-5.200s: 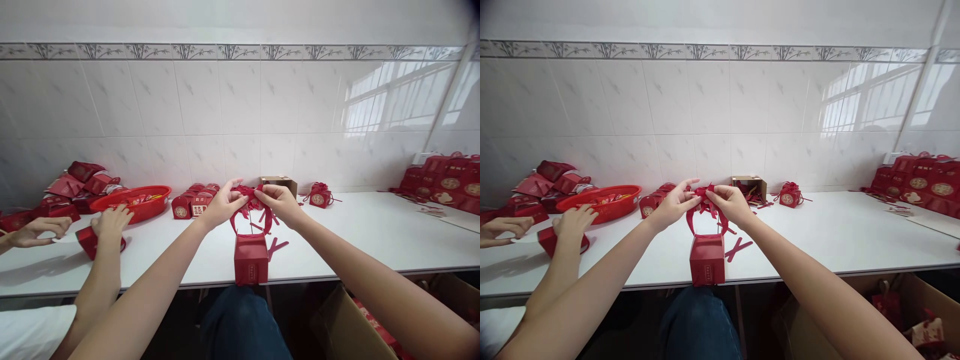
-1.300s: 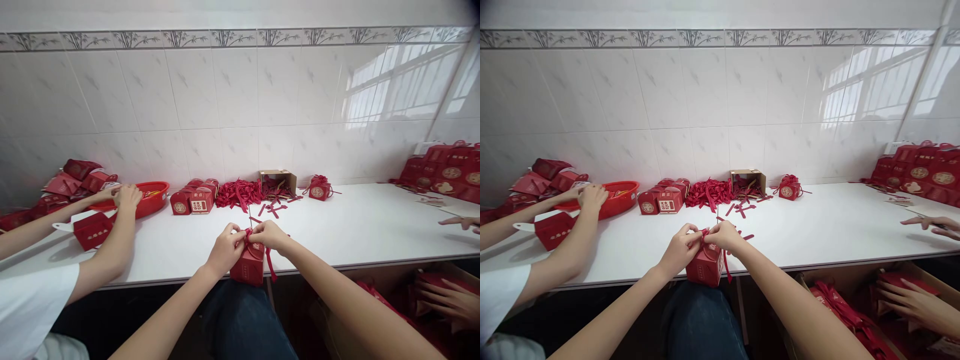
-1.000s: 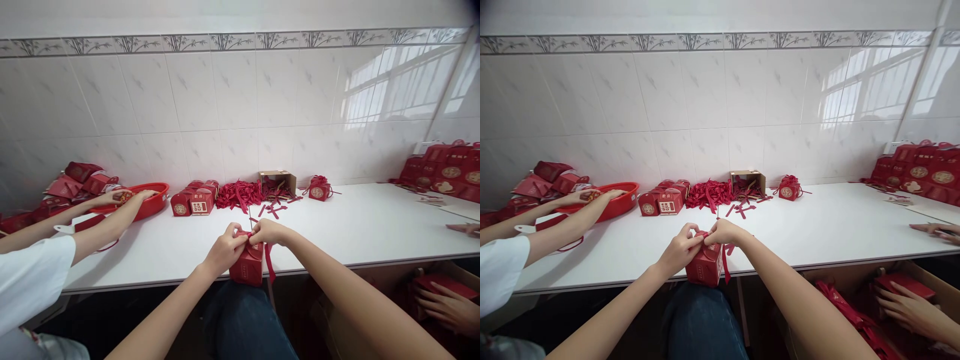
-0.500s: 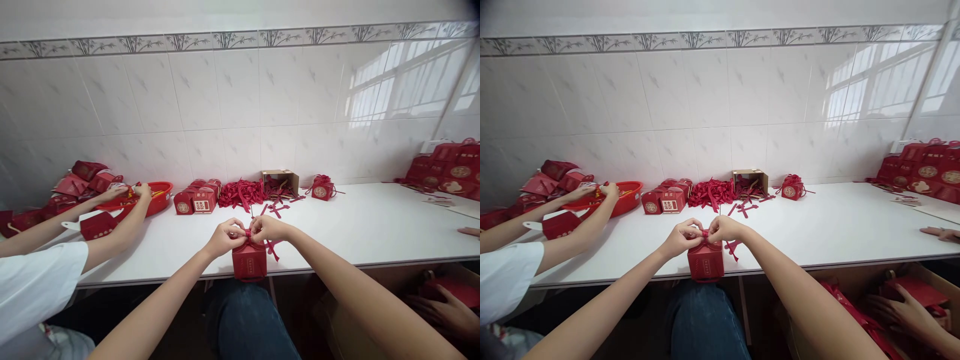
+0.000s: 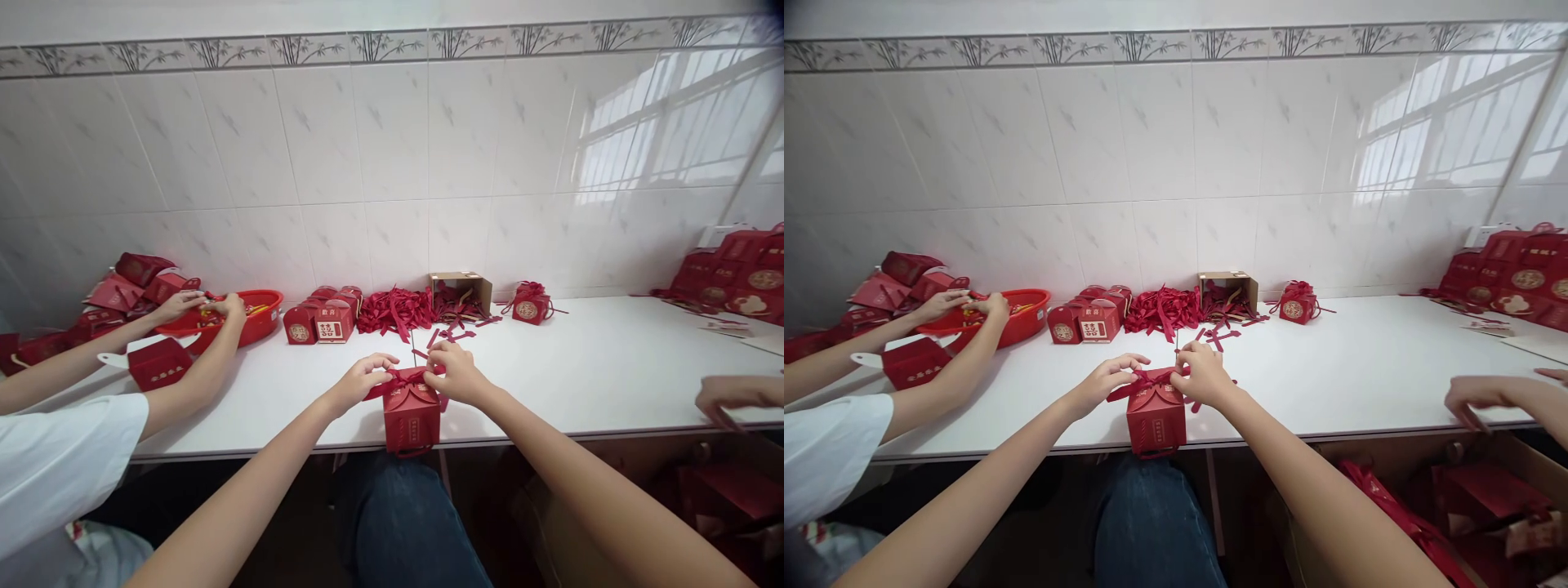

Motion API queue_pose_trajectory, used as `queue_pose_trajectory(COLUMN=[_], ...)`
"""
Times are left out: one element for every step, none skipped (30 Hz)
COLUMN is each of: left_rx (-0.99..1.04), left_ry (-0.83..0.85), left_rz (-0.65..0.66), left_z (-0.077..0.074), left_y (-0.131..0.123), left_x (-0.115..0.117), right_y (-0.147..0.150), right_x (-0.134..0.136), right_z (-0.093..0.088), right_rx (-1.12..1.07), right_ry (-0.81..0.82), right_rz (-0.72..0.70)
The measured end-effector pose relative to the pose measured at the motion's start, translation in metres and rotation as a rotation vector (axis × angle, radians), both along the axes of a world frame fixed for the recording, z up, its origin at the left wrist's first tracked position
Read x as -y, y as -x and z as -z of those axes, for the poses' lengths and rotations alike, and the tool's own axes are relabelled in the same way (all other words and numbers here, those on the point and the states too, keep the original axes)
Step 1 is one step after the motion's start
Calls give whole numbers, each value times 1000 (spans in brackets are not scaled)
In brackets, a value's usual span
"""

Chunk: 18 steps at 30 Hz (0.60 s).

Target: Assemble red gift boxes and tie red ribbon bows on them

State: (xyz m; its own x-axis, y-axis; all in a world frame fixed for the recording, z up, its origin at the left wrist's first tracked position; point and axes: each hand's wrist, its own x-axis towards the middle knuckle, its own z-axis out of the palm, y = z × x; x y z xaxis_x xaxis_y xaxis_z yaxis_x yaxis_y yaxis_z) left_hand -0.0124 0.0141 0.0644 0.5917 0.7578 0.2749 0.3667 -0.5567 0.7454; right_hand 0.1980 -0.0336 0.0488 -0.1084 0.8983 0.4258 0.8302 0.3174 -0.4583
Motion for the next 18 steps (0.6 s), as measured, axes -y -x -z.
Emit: queue_pose_trajectory(left_rx=[-9, -24, -41, -61, -80, -101, -121, -142, -164, -186, -210, -232, -253, -272, -287, -297, -303, -303], left_ry=[8, 7, -1, -16, -36, -60, -88, -118, -149, -177, -201, -220, -235, -248, -259, -270, -279, -286], left_rz=[1, -4, -14, -27, -42, -57, -71, -82, -89, -92, -90, -85, -78, -71, -68, -69, -74, -81], left_z=[0, 0, 0, -1, -1, -2, -2, -3, -4, -5, -6, -7, -9, -10, -10, -10, -10, -9], left_y=[-1, 0, 0, 1, 3, 4, 5, 7, 8, 9, 11, 13, 15, 17, 18, 20, 21, 21], left_x=[-1, -2, -3, -4, -4, -5, -4, -4, -3, -1, 0, 1, 3, 4, 4, 5, 5, 6], right_y=[0, -1, -2, -3, -5, -6, -7, -8, -8, -9, -10, -11, -11, -12, -13, -14, -14, -15], right_x=[1, 3, 4, 5, 6, 8, 9, 10, 11, 12, 14, 15, 17, 18, 20, 21, 22, 23], right_z=[0, 0, 0, -1, -1, -2, -2, -2, -2, -1, -1, -1, -1, -1, -1, -1, -2, -2], right_rx=[12, 26, 40, 54, 67, 78, 88, 95, 100, 102, 103, 102, 101, 101, 100, 96, 87, 69], right_ry=[-18, -34, -48, -60, -70, -77, -83, -88, -92, -94, -95, -92, -88, -84, -78, -71, -66, -61], right_rz=[16, 27, 34, 36, 34, 28, 20, 11, 1, -9, -17, -26, -36, -45, -57, -71, -88, -107])
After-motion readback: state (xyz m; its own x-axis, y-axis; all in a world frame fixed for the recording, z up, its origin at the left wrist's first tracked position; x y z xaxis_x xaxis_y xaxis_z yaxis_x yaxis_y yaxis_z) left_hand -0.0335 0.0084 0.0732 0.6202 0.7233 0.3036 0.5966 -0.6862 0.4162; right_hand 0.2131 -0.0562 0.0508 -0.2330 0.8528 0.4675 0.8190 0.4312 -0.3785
